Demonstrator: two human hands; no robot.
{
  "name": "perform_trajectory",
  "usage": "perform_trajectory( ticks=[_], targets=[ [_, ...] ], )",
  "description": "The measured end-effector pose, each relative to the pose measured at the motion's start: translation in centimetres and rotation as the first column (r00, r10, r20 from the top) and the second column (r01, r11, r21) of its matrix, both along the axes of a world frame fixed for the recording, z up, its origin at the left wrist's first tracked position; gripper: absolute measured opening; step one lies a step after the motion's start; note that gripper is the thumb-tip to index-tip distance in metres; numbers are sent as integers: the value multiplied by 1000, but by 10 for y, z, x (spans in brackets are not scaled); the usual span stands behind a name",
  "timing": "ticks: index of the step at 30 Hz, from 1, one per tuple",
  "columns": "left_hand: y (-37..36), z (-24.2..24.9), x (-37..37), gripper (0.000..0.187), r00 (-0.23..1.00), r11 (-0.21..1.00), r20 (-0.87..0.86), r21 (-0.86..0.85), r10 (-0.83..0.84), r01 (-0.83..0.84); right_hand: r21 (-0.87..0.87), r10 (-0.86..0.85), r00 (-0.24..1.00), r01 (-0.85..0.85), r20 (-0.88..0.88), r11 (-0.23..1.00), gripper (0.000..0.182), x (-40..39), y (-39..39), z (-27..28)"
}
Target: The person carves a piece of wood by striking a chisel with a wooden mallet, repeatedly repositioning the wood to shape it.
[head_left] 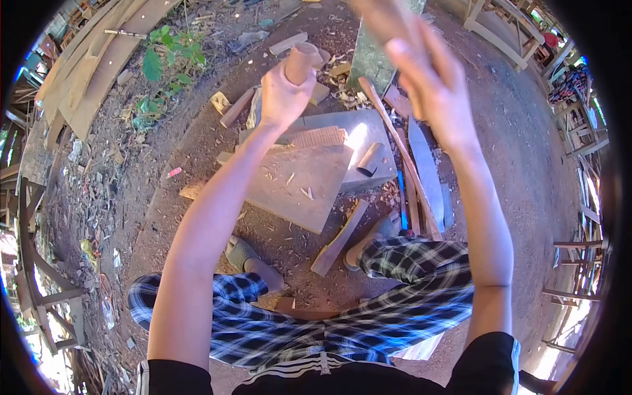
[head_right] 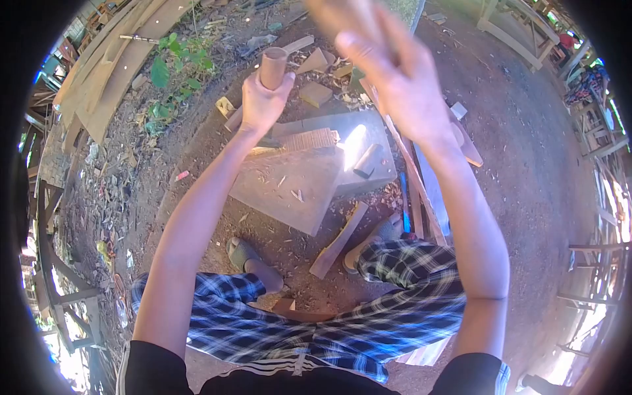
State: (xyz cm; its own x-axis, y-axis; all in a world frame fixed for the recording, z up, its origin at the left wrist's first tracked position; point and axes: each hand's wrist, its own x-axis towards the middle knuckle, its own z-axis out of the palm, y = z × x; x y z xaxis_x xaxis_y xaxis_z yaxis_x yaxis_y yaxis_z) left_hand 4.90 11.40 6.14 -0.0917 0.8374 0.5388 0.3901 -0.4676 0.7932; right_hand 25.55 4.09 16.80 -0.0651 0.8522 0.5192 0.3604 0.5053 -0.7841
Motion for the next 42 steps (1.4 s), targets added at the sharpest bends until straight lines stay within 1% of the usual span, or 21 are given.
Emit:
perform_trajectory(
  ticks=[3,4,5,7,8,10,13,14,15,17,19,20,21,23,24,26,29,31,35,41,42],
  targets=[
    [1,1,0,20,1000,1000,-17,-16,6,-7,92,-87,994,93,-68,991,68,-10,-16,2],
    [2,0,0,20,1000,1000,-25,-10,1,-1,84,-129,983,119,132,989,77,-7,-8,-16],
    [3,-1,2,19,1000,1000,-16,-4,-11,11,188,-125,795,14,594,982,75,4,-6,-26],
    [5,0,4,22,999,999,-16,-2,-46,46,-56,8,888,20,459,998,73,4,-2,-21],
    [7,0,3,22,999,999,-14,-1,-50,50,-55,2,886,27,463,998,73,6,-4,-15],
    [2,-2,1,23,999,999,-17,-32,-28,27,55,10,995,-15,100,998,71,2,-8,-7],
    [5,-7,2,23,999,999,-49,-53,4,-6,56,-17,991,10,134,998,72,-7,-4,-30],
    [5,-6,4,23,999,999,-48,-45,-12,10,-148,82,904,-21,419,989,76,-4,-7,-30],
    [8,-9,2,20,999,997,26,66,-31,29,-63,87,965,-74,249,995,77,-4,2,-46],
    [12,-7,-7,19,992,983,110,181,-59,39,-81,54,975,-37,216,996,79,2,15,-54],
    [3,-9,-22,19,990,995,129,-88,58,-47,-193,11,985,23,174,981,78,-3,20,-75],
    [-5,-8,-22,20,963,995,258,-82,76,-56,-298,-50,991,86,125,951,77,-7,21,-89],
    [-12,-8,-25,20,966,995,248,-86,79,-59,-304,-48,992,81,116,949,77,-8,22,-111],
    [-22,-4,-30,18,915,991,404,-128,7,49,-398,116,895,73,430,914,74,-11,23,-150],
    [-28,-1,-28,21,912,988,409,-150,21,45,-397,116,899,69,423,915,74,-15,16,-157],
    [-31,-11,-33,22,928,991,371,-116,-20,68,-430,194,697,179,690,885,69,-28,-3,-169],
    [-39,-15,-39,23,926,981,361,-109,-111,160,-364,179,619,186,765,913,68,-34,-11,-164],
    [-36,-14,-46,16,835,924,489,-135,-252,359,-310,136,600,195,788,931,67,-34,-8,-173],
    [-10,-1,-50,22,807,864,536,-254,-248,435,-271,102,593,202,799,941,67,-34,-10,-174],
    [7,8,-40,27,815,784,451,-324,-363,529,-248,50,663,209,747,946,68,-37,-15,-187],
    [8,13,-36,26,809,722,384,-381,-444,578,-213,29,655,203,755,956,68,-37,-17,-186]
  ],
)
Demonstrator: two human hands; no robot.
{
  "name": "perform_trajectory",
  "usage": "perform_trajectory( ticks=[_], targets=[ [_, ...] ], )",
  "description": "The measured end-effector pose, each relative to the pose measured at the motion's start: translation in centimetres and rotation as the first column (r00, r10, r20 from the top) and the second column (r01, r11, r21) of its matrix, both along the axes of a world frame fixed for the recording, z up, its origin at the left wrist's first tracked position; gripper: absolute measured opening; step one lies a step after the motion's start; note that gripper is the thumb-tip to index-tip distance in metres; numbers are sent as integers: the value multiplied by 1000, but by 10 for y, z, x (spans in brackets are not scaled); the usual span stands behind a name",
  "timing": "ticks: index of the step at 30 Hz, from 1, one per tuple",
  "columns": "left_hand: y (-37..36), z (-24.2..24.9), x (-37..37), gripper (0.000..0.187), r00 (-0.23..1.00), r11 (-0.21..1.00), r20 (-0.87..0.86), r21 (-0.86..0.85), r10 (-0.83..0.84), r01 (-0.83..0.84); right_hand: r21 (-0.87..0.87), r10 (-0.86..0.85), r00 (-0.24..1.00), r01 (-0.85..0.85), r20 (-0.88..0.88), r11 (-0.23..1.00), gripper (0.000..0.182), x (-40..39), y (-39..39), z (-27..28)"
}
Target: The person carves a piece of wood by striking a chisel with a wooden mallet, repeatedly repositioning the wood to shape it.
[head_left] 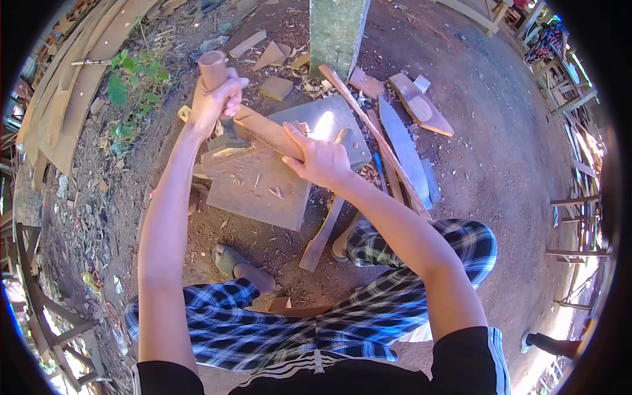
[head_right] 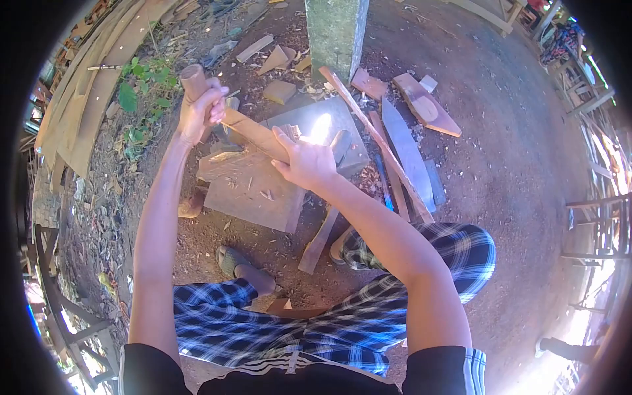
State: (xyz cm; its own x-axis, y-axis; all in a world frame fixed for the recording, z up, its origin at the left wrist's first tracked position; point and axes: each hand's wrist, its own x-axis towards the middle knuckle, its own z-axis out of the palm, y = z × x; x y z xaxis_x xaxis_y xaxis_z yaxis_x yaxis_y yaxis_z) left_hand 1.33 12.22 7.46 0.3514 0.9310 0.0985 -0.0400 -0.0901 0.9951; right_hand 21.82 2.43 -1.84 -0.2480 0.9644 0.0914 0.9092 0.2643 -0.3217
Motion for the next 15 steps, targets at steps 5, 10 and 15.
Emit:
perform_trajectory(
  ticks=[5,10,15],
  targets=[
    [-32,25,45,24,881,953,-370,-171,-296,249,-34,-6,1000,5,-28,999,69,0,3,3],
    [-26,19,27,26,932,979,-306,-3,-195,204,148,9,993,9,-121,989,68,1,1,-20],
    [-18,29,20,30,977,980,-186,147,-106,134,1,-20,997,20,-74,1000,69,0,0,1]
  ],
)
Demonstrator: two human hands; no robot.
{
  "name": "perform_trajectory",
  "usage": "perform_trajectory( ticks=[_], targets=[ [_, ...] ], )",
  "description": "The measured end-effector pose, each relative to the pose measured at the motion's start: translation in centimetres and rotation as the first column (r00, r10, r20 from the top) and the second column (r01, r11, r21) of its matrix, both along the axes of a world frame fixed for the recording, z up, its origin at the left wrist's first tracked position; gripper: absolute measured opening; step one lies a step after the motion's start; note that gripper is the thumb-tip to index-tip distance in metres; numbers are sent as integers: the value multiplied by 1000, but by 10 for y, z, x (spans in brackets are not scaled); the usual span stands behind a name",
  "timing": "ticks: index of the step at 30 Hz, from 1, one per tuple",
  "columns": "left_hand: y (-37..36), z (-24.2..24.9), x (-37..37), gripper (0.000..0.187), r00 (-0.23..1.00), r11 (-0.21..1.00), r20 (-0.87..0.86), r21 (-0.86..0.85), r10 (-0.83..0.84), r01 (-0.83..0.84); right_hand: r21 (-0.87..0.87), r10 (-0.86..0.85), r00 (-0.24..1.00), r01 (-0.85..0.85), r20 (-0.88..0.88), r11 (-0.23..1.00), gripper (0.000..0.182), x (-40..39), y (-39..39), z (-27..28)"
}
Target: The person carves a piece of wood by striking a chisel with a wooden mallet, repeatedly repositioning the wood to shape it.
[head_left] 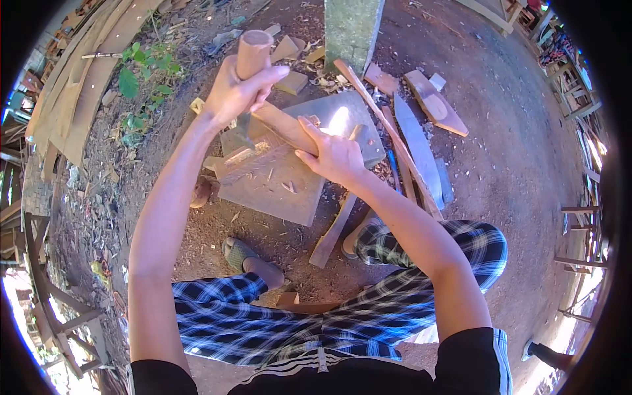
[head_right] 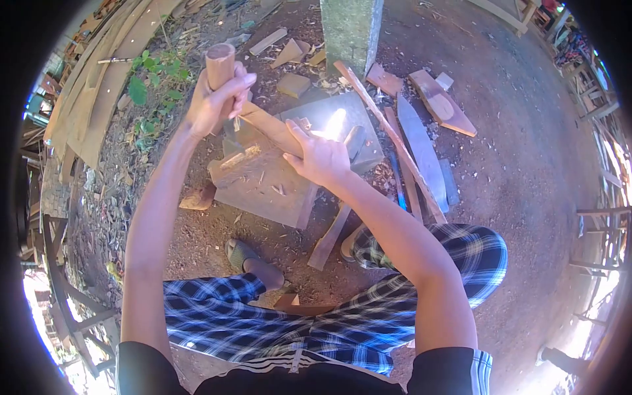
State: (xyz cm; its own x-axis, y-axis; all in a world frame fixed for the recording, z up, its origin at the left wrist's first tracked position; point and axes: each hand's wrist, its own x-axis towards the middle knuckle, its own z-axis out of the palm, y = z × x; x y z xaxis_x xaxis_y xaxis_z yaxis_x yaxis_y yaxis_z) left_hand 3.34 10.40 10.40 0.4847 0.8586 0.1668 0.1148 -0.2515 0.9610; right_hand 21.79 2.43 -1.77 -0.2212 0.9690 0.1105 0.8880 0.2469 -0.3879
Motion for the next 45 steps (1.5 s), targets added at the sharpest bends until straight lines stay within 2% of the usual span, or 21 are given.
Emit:
perform_trajectory(
  ticks=[2,6,16,19,22,24,25,26,27,29,30,32,33,36,38,39,40,41,42,44,45],
  targets=[
    [-4,-4,6,32,988,983,9,98,153,-154,36,10,1000,-9,-25,999,69,-1,-1,-4],
    [-2,-20,7,35,966,952,-41,181,257,-246,29,-2,1000,3,-20,1000,69,-1,0,-2],
    [-1,-33,7,38,942,921,-56,234,332,-311,7,-3,999,3,-46,1000,69,-2,1,0],
    [-4,-33,13,38,936,932,-147,227,318,-281,1,-3,999,3,-47,1000,69,-2,1,1],
    [-10,-36,23,38,946,909,-69,305,317,-283,-7,-6,998,5,-59,1000,70,-2,0,3],
    [-14,-36,30,32,953,846,20,457,301,-276,-93,-19,998,14,-51,996,71,-2,1,7],
    [-16,-35,31,34,953,869,-26,418,302,-264,-83,-18,999,13,-51,996,71,1,5,6],
    [-16,-33,33,34,952,864,-22,428,304,-266,-277,-121,947,36,-299,960,71,8,15,1],
    [-15,-33,35,36,955,873,-34,416,295,-255,-458,-255,826,-4,-503,889,71,14,28,-4],
    [-10,-38,37,39,952,875,-50,411,303,-257,-385,-243,762,-8,-600,923,70,36,54,-14],
    [-8,-38,37,39,947,872,-50,407,319,-272,-418,-372,736,133,-565,899,62,40,48,32],
    [-4,-38,38,38,954,922,-123,318,273,-223,-243,-317,649,205,-692,948,56,45,27,106],
    [0,-42,39,36,954,912,-109,341,280,-229,74,-85,576,247,-813,966,58,40,19,131],
    [3,-38,44,36,959,921,-144,344,243,-182,188,41,464,274,-885,943,67,59,-3,175],
    [3,-38,47,33,962,916,-125,356,242,-184,564,203,705,326,-680,759,68,54,-5,161],
    [4,-39,48,31,964,911,-113,370,239,-182,569,207,706,324,-677,756,68,54,-13,149],
    [6,-39,48,31,964,908,-110,377,241,-183,241,25,663,237,-748,941,69,55,-24,137],
    [6,-41,47,31,959,906,-124,377,255,-192,-133,-182,639,124,-747,983,69,55,-34,130],
    [8,-41,48,31,953,903,-134,378,271,-203,-129,-181,640,127,-747,983,69,57,-37,132],
    [10,-43,50,31,955,908,-126,362,270,-209,-47,-262,623,340,-737,939,69,70,-43,143],
    [9,-47,49,31,955,914,-126,346,269,-212,-92,-279,582,329,-764,940,67,81,-49,151]
  ],
)
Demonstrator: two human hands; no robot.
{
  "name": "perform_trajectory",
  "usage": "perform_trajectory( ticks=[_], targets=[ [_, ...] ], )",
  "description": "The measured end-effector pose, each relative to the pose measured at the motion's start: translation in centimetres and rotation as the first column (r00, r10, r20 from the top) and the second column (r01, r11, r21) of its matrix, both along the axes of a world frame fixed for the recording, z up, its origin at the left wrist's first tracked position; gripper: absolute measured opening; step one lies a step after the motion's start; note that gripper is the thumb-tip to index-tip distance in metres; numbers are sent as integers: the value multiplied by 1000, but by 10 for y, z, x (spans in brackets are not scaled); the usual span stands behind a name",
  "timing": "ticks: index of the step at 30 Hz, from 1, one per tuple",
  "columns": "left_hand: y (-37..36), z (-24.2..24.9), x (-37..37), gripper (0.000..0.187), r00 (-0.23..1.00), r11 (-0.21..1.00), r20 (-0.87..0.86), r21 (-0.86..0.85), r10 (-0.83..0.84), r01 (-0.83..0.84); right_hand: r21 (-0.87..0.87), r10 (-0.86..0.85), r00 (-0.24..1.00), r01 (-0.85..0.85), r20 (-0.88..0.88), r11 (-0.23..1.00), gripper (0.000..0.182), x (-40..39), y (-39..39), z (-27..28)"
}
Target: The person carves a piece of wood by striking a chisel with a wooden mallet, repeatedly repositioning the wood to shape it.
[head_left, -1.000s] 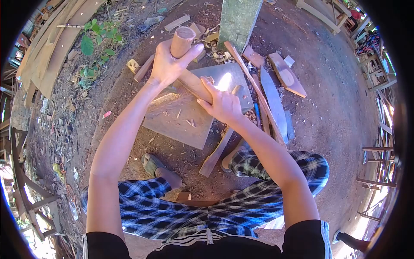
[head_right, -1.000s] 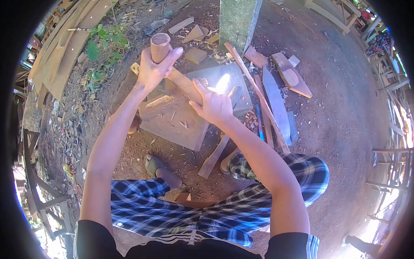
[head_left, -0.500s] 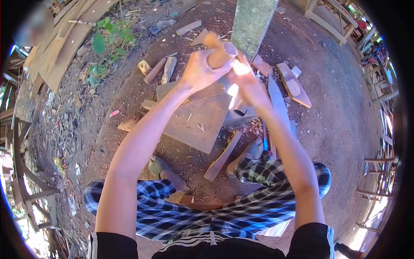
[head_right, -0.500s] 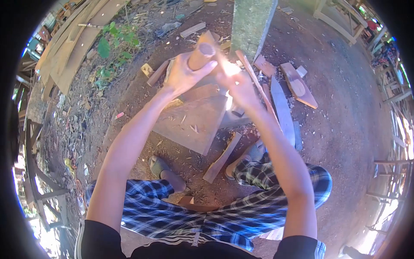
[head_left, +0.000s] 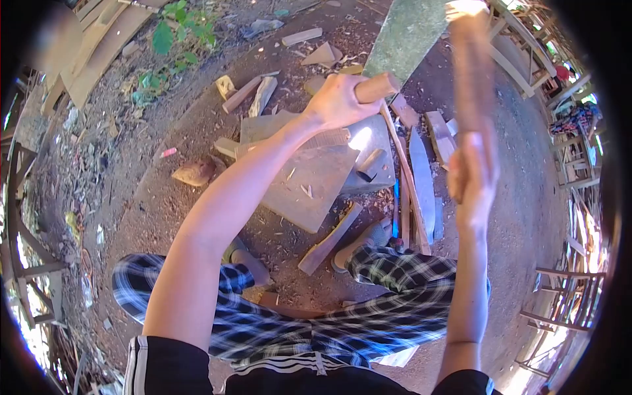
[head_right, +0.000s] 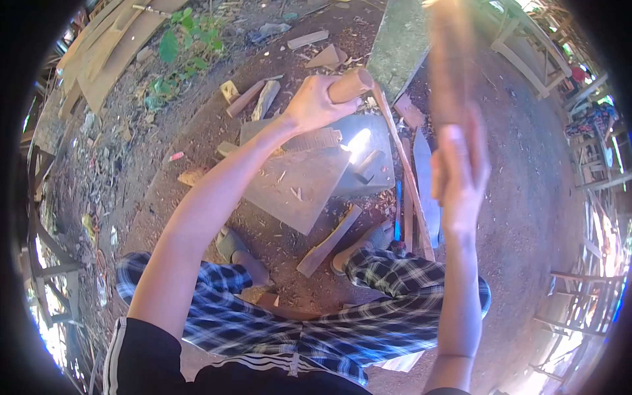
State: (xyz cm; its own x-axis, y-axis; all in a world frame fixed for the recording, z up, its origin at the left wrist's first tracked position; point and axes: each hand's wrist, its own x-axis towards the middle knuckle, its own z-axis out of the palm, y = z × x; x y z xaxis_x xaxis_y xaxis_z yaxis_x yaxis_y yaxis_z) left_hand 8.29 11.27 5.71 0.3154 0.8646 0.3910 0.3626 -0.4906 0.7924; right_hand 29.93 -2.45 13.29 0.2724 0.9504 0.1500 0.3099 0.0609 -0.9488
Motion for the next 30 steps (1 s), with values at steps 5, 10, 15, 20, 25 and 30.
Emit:
perform_trajectory(
  ticks=[5,10,15,20,25,30],
  targets=[
    [1,-2,10,32,996,998,-82,57,-32,37,160,166,915,-238,369,958,59,-8,8,-40],
    [-6,-5,14,34,987,999,-160,-26,-29,26,-96,-32,964,6,-265,995,61,13,5,-14],
    [-2,-6,16,34,991,1000,-130,20,13,-11,307,10,928,-133,372,942,58,-3,5,-40],
    [-5,-13,15,35,983,999,-179,5,36,-36,113,33,994,-21,-105,993,54,4,-1,-1],
    [-7,-6,12,34,979,999,-202,-8,37,-40,67,224,974,-221,-32,973,61,-1,8,-60],
    [-13,-12,-10,31,989,984,7,97,150,-150,-258,173,950,-241,-261,936,67,-2,16,-59]
  ],
)
